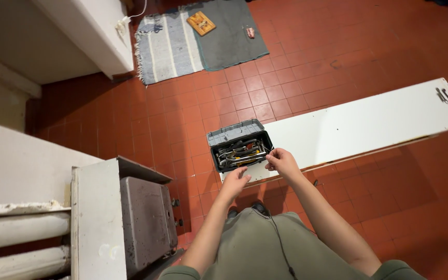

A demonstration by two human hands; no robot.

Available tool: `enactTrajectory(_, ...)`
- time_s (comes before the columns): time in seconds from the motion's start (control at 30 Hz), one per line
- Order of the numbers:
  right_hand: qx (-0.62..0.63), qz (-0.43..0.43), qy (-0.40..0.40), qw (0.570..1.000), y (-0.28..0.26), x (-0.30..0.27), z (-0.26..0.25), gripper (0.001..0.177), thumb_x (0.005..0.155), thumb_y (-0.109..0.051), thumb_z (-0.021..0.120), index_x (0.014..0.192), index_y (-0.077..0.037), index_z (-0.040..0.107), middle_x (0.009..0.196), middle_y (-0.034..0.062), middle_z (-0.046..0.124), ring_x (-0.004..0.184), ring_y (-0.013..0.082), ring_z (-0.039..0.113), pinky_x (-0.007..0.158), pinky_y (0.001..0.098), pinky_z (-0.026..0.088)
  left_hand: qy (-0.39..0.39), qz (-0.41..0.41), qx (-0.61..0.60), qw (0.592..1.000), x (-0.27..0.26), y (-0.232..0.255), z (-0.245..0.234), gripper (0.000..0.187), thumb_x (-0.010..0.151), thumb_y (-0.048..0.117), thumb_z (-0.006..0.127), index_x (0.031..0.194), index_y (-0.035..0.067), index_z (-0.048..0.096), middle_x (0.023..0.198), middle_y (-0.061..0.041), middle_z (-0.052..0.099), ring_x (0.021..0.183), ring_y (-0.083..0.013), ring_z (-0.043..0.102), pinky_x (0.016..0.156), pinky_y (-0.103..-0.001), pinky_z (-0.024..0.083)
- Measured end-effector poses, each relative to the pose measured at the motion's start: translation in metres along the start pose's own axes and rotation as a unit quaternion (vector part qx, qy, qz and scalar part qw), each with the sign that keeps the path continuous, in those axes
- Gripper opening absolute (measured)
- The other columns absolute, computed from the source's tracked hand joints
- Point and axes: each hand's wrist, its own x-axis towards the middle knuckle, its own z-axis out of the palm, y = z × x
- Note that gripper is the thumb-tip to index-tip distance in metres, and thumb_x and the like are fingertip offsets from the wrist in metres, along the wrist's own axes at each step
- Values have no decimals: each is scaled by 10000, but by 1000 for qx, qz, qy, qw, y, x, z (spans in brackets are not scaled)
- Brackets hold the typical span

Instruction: Handling and inspecting small components for furniture assembly.

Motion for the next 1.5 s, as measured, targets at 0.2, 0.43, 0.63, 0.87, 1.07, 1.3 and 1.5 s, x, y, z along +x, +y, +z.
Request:
enactTrajectory(0.2, 15, 60, 50, 997, 14, -15, -3, 176, 1008, -168, 572, 1018, 2, 617, 912, 71, 670, 717, 163, 684, 625, 313, 549, -35, -13, -4, 999, 3, -9, -4, 548, 921, 205, 695, 1405, -16, 561, 1410, -182, 628, 1323, -247, 595, 1075, -342, 464)
enactTrajectory(0.43, 16, 85, 79, 993, 30, -40, 0, 238, 983, -209, 631, 1101, -3, 621, 955, 66, 675, 729, 143, 643, 640, 290, 516, -87, -8, 31, 996, 10, 3, 1, 557, 911, 230, 692, 1394, -21, 573, 1359, -179, 671, 1255, -243, 647, 1037, -339, 492)
enactTrajectory(0.63, -40, 116, 97, 988, 47, -45, 7, 280, 962, -233, 664, 1151, -32, 616, 990, 73, 661, 741, 138, 615, 647, 301, 533, -105, -21, 75, 991, 3, 33, 14, 520, 916, 233, 679, 1373, 1, 593, 1306, -166, 688, 1211, -244, 652, 1004, -348, 503)
enactTrajectory(0.87, -19, 118, 96, 988, 60, -56, 11, 348, 980, -196, 595, 1270, -24, 511, 1052, 115, 688, 686, 167, 666, 615, 345, 562, -138, 26, 77, 987, 21, 22, 38, 465, 939, 148, 628, 1377, -3, 589, 1335, -151, 674, 1248, -230, 642, 1035, -337, 495)
enactTrajectory(1.07, 21, 102, 154, 982, 50, -83, -20, 308, 989, -175, 574, 1252, -20, 528, 1082, 99, 668, 705, 155, 664, 650, 329, 568, -167, 30, 69, 983, 21, 28, 73, 447, 940, 119, 630, 1367, -6, 591, 1340, -143, 670, 1261, -218, 625, 1045, -330, 477)
enactTrajectory(1.3, 49, 40, 262, 963, 54, -114, -74, 310, 983, -174, 596, 1242, -16, 534, 1042, 92, 629, 712, 159, 665, 635, 321, 536, -192, -20, 88, 977, -7, 72, 125, 442, 936, 162, 610, 1357, 29, 601, 1242, -155, 714, 1152, -260, 664, 958, -373, 523)
enactTrajectory(1.5, 101, 7, 322, 941, 67, -159, -117, 320, 967, -159, 611, 1249, -32, 529, 1072, 96, 604, 706, 148, 663, 622, 308, 543, -228, 52, 142, 962, -10, 59, 181, 456, 915, 176, 638, 1347, 35, 607, 1305, -128, 683, 1209, -228, 649, 986, -359, 518)
